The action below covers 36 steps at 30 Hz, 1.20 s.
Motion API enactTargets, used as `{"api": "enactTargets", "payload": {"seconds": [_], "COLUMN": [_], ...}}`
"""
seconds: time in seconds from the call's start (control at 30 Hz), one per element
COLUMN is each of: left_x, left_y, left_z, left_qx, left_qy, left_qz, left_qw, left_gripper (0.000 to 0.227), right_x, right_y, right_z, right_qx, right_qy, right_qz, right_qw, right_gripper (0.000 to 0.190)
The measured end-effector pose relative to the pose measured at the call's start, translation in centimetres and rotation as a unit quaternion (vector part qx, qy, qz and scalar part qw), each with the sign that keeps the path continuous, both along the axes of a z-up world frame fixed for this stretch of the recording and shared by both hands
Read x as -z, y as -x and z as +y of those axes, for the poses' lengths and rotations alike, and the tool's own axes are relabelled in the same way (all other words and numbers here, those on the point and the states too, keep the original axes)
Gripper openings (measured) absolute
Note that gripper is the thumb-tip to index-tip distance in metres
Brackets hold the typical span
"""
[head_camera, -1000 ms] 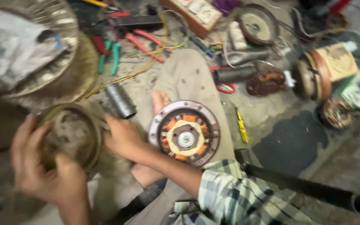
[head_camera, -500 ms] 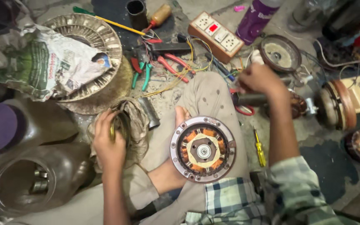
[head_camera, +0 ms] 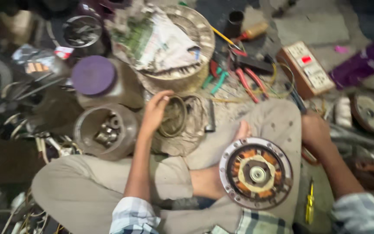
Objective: The person sits on the floor and assembles a motor component, using a hammer to tap a metal ring into place. They then insert a copper coil into the assembly and use a cloth to wipe the parts. Finally, they use scissors to cut a piece of wire.
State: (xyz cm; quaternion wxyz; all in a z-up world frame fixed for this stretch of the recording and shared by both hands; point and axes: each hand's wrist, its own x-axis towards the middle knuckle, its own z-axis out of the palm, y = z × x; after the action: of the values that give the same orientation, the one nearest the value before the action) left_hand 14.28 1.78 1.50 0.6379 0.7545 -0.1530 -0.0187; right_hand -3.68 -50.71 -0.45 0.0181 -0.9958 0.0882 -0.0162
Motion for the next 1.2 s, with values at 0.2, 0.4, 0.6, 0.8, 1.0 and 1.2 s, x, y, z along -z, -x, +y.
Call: {"api": "enactTargets", "payload": {"seconds": [0.2, 0.4, 0.6, 0.8, 1.0, 1.2], "left_x": [0.7, -2.3, -4.9, -5.4, -5.2, -4.5], "left_y": [0.3, 2.0, 3.6, 3.9, 3.8, 3.8], "left_z": [0.0, -1.3, -2.6, -2.4, -2.4, -1.8], "left_qx": [0.016, 0.001, -0.053, -0.062, -0.074, -0.079], "left_qy": [0.031, -0.064, -0.157, -0.148, -0.148, -0.127], "left_qz": [-0.018, -0.108, -0.164, -0.159, -0.147, -0.133], "left_qw": [0.999, 0.992, 0.972, 0.974, 0.975, 0.980], "left_gripper": [0.028, 0.029, 0.051, 0.051, 0.050, 0.050], "right_x": [-8.6, -15.3, -24.9, -28.6, -29.5, -20.7], "right_y": [1.6, 0.2, -1.1, -1.9, -4.0, -5.8], "right_z": [1.9, -1.9, 4.7, 6.8, 1.8, -4.3], "right_qx": [0.047, 0.152, -0.026, -0.108, 0.008, 0.019], "right_qy": [0.189, -0.431, -0.518, -0.494, -0.362, -0.167], "right_qz": [-0.315, -0.433, -0.498, -0.387, -0.257, 0.046], "right_qw": [0.929, 0.777, 0.694, 0.771, 0.896, 0.985], "right_gripper": [0.017, 0.019, 0.021, 0.018, 0.020, 0.048]}}
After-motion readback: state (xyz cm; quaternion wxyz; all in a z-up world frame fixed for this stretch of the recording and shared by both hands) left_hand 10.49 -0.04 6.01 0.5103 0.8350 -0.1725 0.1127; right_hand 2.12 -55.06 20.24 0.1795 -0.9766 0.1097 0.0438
